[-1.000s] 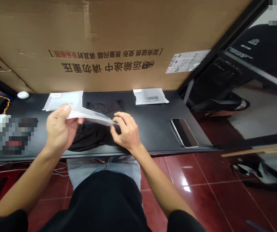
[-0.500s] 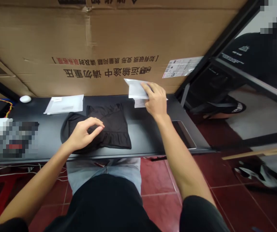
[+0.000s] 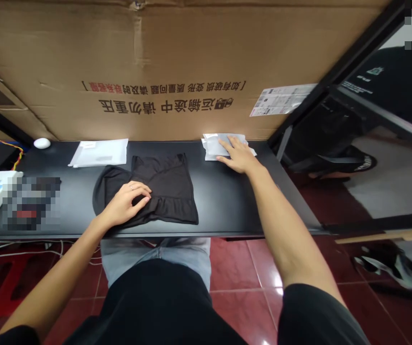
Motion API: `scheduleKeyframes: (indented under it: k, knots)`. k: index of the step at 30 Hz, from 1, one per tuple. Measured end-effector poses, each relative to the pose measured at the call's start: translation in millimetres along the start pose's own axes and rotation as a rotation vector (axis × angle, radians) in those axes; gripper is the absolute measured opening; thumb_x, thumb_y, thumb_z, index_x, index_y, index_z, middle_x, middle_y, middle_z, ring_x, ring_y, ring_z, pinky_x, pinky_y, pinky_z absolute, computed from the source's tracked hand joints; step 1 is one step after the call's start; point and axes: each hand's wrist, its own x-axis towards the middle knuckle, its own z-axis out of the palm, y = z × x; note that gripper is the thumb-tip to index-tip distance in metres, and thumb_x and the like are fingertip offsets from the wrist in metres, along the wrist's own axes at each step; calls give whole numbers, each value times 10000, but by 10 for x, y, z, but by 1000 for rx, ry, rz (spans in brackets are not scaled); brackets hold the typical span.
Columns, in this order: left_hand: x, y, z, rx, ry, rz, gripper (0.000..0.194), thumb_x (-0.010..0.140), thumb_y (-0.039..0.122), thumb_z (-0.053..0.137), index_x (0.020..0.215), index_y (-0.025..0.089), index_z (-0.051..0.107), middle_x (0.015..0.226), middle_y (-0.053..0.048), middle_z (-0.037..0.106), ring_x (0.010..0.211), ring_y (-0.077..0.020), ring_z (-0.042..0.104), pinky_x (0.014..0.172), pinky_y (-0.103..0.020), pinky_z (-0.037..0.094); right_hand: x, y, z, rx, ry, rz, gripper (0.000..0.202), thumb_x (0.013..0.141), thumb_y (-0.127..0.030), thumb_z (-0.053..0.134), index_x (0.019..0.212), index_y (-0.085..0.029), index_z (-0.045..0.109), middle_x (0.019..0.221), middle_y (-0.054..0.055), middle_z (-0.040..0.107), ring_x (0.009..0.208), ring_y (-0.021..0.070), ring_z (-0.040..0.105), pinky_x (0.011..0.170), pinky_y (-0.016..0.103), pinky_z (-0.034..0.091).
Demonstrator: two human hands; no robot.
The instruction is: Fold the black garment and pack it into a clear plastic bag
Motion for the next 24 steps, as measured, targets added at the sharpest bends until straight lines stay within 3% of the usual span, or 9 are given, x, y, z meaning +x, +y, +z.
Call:
scheduleKeyframes:
  k: [3, 6, 8, 11, 13, 16, 20, 24]
  knots:
    - [-4, 13, -22, -20, 11, 23, 167, 1104, 338, 611, 1071, 247, 746, 1263, -73, 813, 1233, -257, 724, 1151, -473, 544, 33, -25, -93, 55, -35, 16, 716, 1163, -609, 469, 1752, -202, 458, 1813, 258, 404, 1685, 436, 390, 1329, 662, 333]
    - [77, -20, -155, -51, 71, 45, 169, 1108, 328, 593, 1077, 247, 738, 1208, -67, 809, 1161, -237, 749, 1103, -423, 579, 124, -216, -224, 112, 5, -32, 772, 1114, -658, 498, 1733, -196, 482, 1800, 222, 447, 1663, 466, 418, 1339, 744, 307]
    - [213, -105, -288, -22, 150, -4, 168, 1097, 327, 594, 1120, 241, 737, 1183, -69, 797, 1094, -228, 759, 1053, -397, 600, 201, -459, -282, 203, 70, -130, 669, 1099, -581, 554, 1647, -199, 592, 1694, 190, 599, 1572, 435, 547, 1324, 677, 393]
    - [521, -330, -460, 102, 246, -194, 255, 1054, 339, 632, 1252, 215, 734, 1253, -99, 778, 991, -225, 763, 985, -391, 616, 323, -914, -280, 370, 82, -200, 462, 1094, -489, 585, 1417, -213, 768, 1371, 147, 817, 1251, 370, 764, 1149, 545, 582]
    - [729, -501, -513, 209, 224, -328, 349, 1027, 354, 666, 1326, 186, 735, 1298, -136, 777, 1008, -250, 768, 1035, -418, 601, 402, -1188, -224, 422, 51, -153, 420, 1054, -483, 667, 1332, -201, 806, 1254, 146, 846, 1112, 354, 794, 1062, 515, 617]
    - [928, -705, -505, 287, 151, -436, 349, 992, 378, 710, 1267, 174, 776, 1176, -151, 817, 1060, -310, 771, 1050, -452, 587, 503, -1444, -102, 503, 20, -43, 349, 971, -407, 784, 1233, -182, 836, 1163, 148, 854, 1055, 336, 792, 1016, 483, 621]
    - [973, -827, -470, 267, 142, -433, 207, 951, 297, 702, 1108, 204, 800, 1025, -107, 828, 985, -294, 772, 968, -421, 599, 553, -1503, 8, 575, 15, -7, 184, 911, -244, 786, 1073, -188, 853, 1013, 105, 849, 966, 296, 789, 971, 444, 624]
    - [926, -815, -537, 240, 171, -398, 184, 924, 254, 680, 1073, 208, 778, 985, -79, 812, 940, -261, 763, 943, -394, 602, 476, -1422, -29, 625, 37, 12, 203, 904, -234, 747, 1079, -190, 841, 972, 93, 838, 921, 285, 779, 947, 455, 637]
